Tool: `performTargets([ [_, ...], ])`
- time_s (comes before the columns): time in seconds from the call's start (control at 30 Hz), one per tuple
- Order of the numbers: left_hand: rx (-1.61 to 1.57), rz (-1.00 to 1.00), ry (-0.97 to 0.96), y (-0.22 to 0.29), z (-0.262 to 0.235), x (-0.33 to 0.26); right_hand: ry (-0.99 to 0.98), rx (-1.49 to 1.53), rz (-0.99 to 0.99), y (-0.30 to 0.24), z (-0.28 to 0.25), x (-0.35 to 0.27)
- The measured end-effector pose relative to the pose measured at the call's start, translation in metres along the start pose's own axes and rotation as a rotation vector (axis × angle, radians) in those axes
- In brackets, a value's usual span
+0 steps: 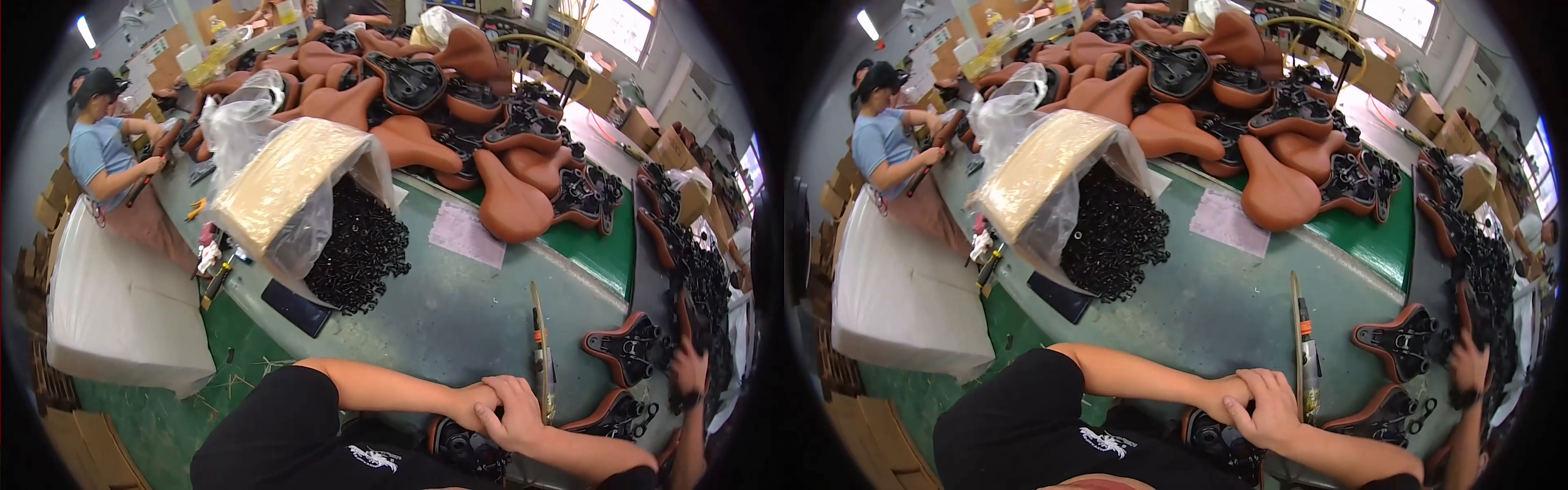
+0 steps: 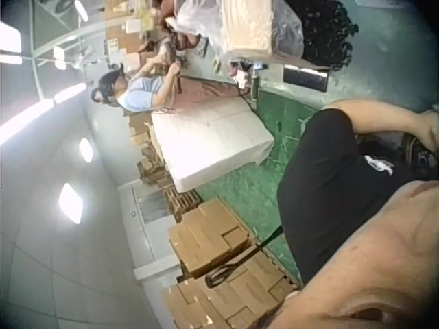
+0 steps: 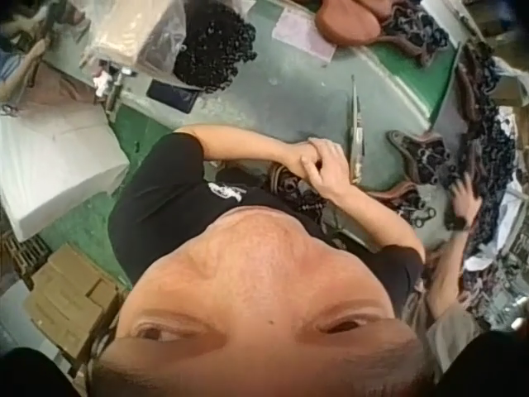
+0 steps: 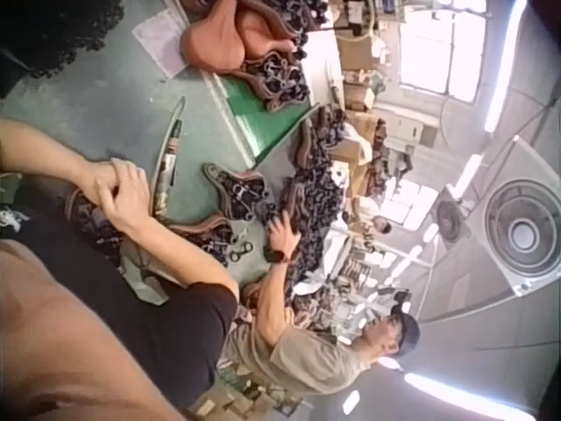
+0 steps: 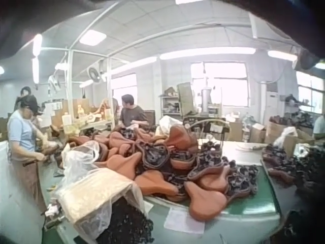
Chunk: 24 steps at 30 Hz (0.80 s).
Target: Assembling bicycle seats by attaching metal mounting brackets to the underside of saddles using a pneumatic screwdriver.
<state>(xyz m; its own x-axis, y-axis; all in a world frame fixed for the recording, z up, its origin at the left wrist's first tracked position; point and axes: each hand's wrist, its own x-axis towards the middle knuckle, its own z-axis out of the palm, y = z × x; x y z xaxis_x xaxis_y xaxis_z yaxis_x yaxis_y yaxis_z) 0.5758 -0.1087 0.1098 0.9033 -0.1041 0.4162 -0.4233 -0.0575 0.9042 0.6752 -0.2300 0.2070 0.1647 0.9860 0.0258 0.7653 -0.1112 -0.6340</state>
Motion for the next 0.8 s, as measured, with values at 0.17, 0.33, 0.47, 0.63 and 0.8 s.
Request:
performTargets([
  [0.17,0.004,-0.047,0.009,-0.012,-0.002,-0.004,-0.053,-0.036,-0.059,0.006,0.001,0.013],
  [0.33,0.066,-0.025,-0.027,-0.028,0.0,0.002,0.023,0.048,0.005,0.014,0.004,0.028],
  [0.47,0.157,0.093,0.079,-0.023,0.004,0.014,0.05,0.056,0.002,0.022,0.003,0.015],
  [0.63,0.138,-0.132,-0.151,0.009,-0.009,0.007,0.175,0.091,-0.089,0.023,0.016,-0.002],
  [0.8,0.244,-0.052,-0.177,0.021,-0.006,0.015,0.266,0.214,-0.071,0.03,0.031,-0.016],
])
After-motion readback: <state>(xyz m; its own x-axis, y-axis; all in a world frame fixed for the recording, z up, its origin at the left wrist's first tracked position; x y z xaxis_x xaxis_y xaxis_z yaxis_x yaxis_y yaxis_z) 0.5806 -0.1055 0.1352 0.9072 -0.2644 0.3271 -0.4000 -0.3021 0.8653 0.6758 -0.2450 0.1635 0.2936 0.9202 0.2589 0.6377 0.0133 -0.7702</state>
